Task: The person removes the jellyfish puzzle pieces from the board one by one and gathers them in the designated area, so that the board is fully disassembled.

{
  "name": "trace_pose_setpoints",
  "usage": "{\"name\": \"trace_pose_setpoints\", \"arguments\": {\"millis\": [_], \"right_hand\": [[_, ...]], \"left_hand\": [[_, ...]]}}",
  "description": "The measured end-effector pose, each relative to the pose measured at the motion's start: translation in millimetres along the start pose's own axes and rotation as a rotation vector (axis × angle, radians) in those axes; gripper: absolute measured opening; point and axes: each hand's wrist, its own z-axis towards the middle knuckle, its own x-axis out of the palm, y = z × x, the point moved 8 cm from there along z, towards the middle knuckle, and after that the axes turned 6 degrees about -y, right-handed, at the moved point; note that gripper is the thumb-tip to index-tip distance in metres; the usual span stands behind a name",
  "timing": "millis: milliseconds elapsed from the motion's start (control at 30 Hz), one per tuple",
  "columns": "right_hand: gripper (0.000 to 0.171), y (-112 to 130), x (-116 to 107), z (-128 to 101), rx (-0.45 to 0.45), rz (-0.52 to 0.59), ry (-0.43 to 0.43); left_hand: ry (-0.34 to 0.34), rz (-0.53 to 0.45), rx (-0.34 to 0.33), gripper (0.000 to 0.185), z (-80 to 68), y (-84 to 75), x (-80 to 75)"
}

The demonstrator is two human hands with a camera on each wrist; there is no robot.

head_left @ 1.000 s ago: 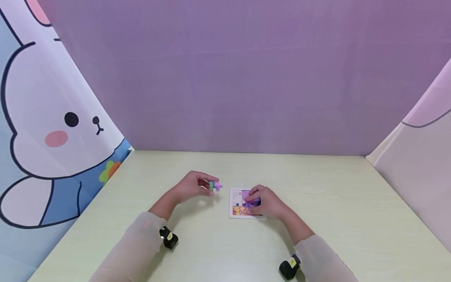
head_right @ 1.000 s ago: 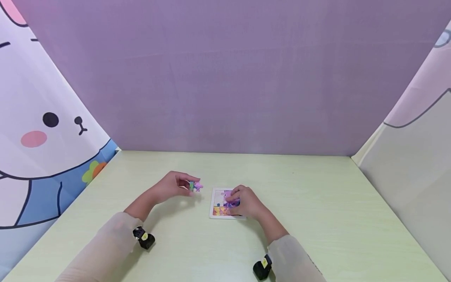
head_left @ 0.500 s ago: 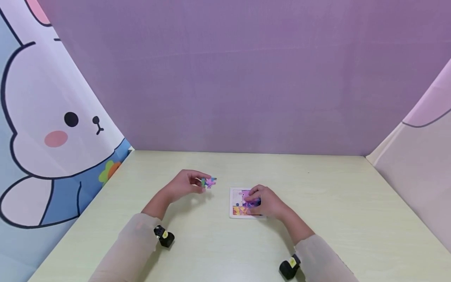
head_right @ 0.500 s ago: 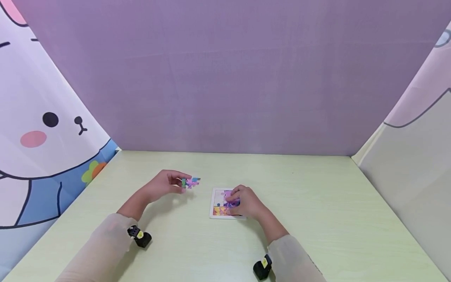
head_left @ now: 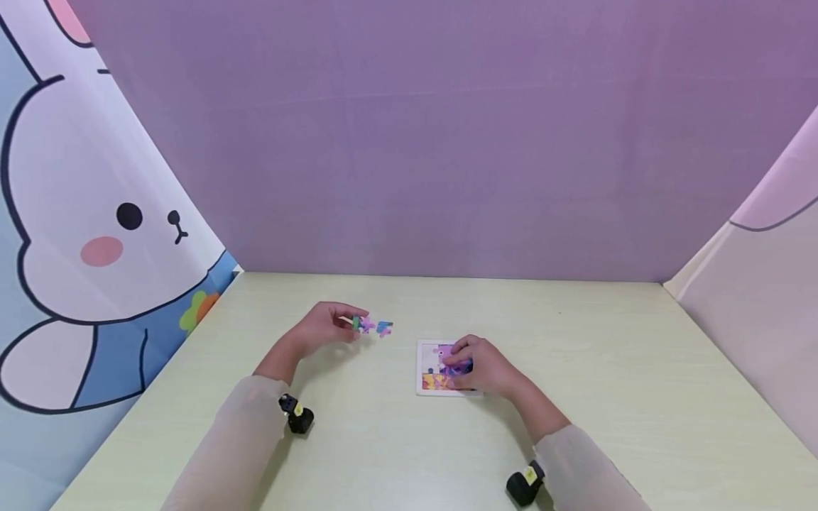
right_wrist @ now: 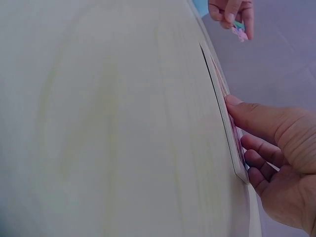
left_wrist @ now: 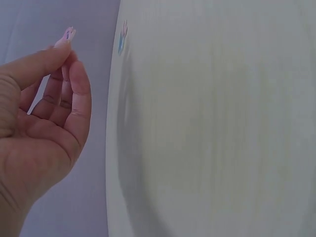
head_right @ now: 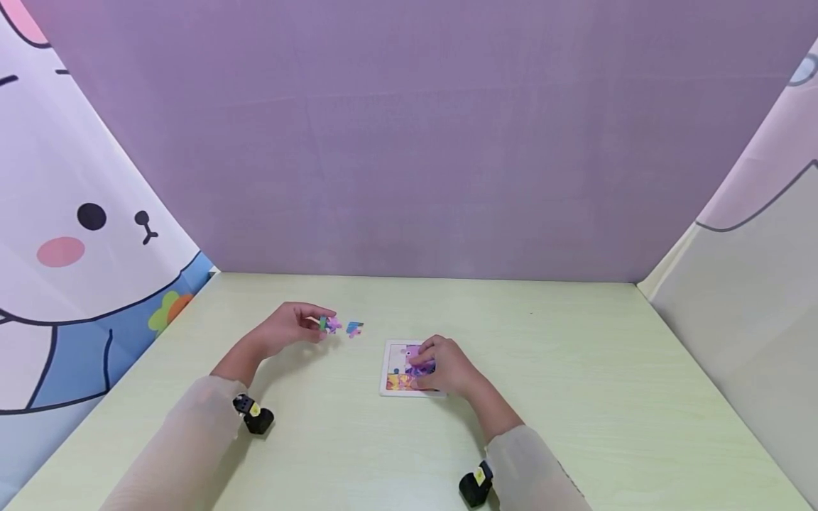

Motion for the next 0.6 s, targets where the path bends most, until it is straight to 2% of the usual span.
{"name": "trace_pose_setpoints", "arguments": {"millis": [133,333,600], "right_hand": [[0.035,-1.1,0.0,0.2,0.003,0.005,0.001],[0.035,-1.7,-0.2,0.5,-0.002,0.005,0.002],[0.035,-2.0,-0.8,-0.3,0.007,0.015,0.003]], "left_hand": [[-0.016,0.006,-0.031,0.041,4.7,5.6,-4.4],[-0.023,0.019,-0.040,0.040,13.7,12.4,-6.7],[-0.030,0.108,-0.036,0.040,23.7,17.2,-5.6]]}}
